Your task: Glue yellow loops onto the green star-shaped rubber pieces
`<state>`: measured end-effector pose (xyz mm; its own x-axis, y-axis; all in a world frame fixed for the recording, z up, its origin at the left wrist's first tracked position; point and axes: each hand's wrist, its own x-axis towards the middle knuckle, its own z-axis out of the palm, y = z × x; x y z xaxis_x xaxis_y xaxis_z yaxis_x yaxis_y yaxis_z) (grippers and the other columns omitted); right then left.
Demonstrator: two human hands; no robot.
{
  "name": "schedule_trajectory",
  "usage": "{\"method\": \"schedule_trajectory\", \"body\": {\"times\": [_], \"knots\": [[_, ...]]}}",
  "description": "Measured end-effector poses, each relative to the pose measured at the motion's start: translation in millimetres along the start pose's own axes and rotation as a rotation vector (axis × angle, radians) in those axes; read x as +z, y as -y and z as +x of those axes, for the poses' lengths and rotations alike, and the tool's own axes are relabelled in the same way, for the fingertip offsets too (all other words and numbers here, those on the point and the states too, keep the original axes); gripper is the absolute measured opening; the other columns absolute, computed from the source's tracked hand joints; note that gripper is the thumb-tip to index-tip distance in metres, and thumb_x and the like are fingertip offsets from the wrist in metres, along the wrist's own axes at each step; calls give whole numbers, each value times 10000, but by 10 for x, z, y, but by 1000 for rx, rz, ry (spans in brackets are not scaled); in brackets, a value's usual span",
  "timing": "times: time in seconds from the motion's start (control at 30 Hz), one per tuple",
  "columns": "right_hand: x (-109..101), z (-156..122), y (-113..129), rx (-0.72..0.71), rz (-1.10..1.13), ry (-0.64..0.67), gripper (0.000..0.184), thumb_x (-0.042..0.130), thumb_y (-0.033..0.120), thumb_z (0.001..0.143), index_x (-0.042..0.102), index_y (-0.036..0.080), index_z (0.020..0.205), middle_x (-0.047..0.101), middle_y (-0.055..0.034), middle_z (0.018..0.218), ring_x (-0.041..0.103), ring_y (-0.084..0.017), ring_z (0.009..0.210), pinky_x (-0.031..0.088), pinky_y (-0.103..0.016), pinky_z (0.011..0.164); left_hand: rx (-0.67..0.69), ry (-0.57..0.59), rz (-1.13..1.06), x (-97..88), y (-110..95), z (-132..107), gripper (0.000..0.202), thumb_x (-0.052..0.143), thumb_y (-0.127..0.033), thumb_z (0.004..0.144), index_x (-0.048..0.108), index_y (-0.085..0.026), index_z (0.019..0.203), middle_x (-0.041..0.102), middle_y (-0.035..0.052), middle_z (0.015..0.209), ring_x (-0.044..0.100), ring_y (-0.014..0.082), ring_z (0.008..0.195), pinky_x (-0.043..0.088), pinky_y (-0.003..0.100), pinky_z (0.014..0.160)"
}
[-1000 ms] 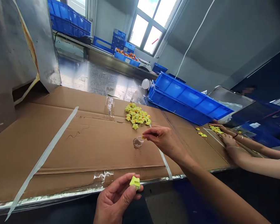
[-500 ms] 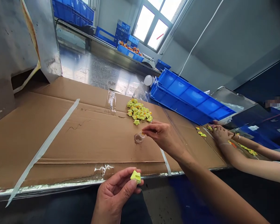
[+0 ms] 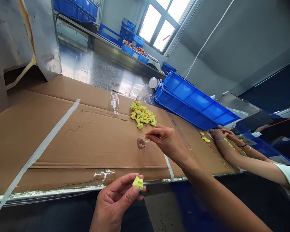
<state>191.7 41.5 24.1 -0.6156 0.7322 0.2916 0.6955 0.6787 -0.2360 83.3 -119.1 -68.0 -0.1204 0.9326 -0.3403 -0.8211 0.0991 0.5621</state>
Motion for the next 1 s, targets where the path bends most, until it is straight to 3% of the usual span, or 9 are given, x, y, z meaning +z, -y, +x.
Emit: {"method": "schedule_trajectory", "body": {"times": [0.67, 1.0], "knots": [[-16, -6, 19, 51, 89, 9, 137, 699, 36, 752, 731, 163, 713, 653, 2, 699, 596, -129, 651, 401, -217, 597, -1, -34, -1, 22, -12, -4, 244, 820, -255, 579, 767, -168, 800, 768, 97, 867, 704, 204, 692, 568, 242, 592], [-48, 25, -199, 209, 291, 78, 96, 659, 196, 762, 733, 143, 730, 621, 15, 539, 604, -119, 511, 441, -178, 495, -12, -16, 15, 18, -25, -20, 230, 800, -255, 615, 763, -159, 821, 765, 98, 898, 702, 201, 720, 566, 230, 622]]}}
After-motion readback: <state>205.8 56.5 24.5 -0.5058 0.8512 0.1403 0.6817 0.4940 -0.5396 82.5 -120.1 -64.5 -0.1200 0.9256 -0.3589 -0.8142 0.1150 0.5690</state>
